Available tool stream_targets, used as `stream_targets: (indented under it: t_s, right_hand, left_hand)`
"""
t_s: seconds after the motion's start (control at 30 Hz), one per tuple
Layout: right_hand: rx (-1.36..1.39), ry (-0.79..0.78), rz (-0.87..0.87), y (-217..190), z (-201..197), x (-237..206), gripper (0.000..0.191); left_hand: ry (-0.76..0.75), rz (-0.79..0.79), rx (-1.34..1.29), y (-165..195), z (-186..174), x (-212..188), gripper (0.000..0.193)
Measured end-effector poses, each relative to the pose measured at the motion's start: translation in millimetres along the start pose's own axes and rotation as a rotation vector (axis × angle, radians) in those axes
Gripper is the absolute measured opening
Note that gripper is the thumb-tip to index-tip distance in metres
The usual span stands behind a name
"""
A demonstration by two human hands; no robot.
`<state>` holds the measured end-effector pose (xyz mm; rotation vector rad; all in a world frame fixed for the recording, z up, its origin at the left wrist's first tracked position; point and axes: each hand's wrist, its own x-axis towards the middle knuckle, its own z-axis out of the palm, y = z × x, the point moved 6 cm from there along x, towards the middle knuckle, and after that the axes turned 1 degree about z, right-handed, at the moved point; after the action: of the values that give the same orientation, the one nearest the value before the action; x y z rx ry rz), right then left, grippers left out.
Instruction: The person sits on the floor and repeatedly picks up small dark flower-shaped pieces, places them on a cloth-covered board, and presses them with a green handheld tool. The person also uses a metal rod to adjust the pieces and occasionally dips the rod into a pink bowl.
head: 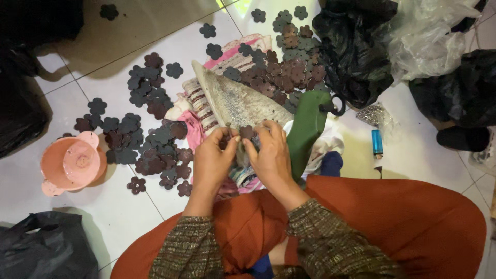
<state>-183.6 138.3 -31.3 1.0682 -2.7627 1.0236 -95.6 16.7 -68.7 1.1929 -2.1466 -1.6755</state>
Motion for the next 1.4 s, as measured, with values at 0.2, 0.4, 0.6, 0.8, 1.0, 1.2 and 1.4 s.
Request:
stream_targets:
  t_s: [0.2, 0.4, 0.6, 0.8, 1.0, 1.2, 1.4]
  right_hand:
    - [0.394, -0.147, 0.428, 37, 24, -1, 0.021]
    - [0.996, -0.325, 0.537, 49, 29, 7, 0.023]
    - [1.324, -0.290, 0.581, 44, 21, 8, 0.026]
    - [1.273, -0.244, 0.655, 44, 22, 8, 0.031]
    - [1.034, -0.317, 0.578, 35, 25, 3, 0.023]
    - [0.954, -0.228, 0.657, 44, 26, 2, 0.019]
    - [0.876, -0.229, 0.687, 54, 34, -2, 0.023]
  left_hand:
    - [-0.014, 0.038, -0.047, 0, -1, 3, 0.028]
    - [-0.182, -0.031, -0.459, -17, 10, 8, 0.023]
    - [-0.187, -0.086, -0.702, -23, 14, 10, 0.023]
    - [-0.064, -0.134, -0.637, -27, 8, 12, 0.026]
    - [-0.091, -0.084, -0.630, -24, 11, 11, 0.025]
    - [-0.103, -0.120, -0.565, -26, 12, 11, 0.025]
    - [-0.105, -0.105, -0.580, -26, 11, 11, 0.026]
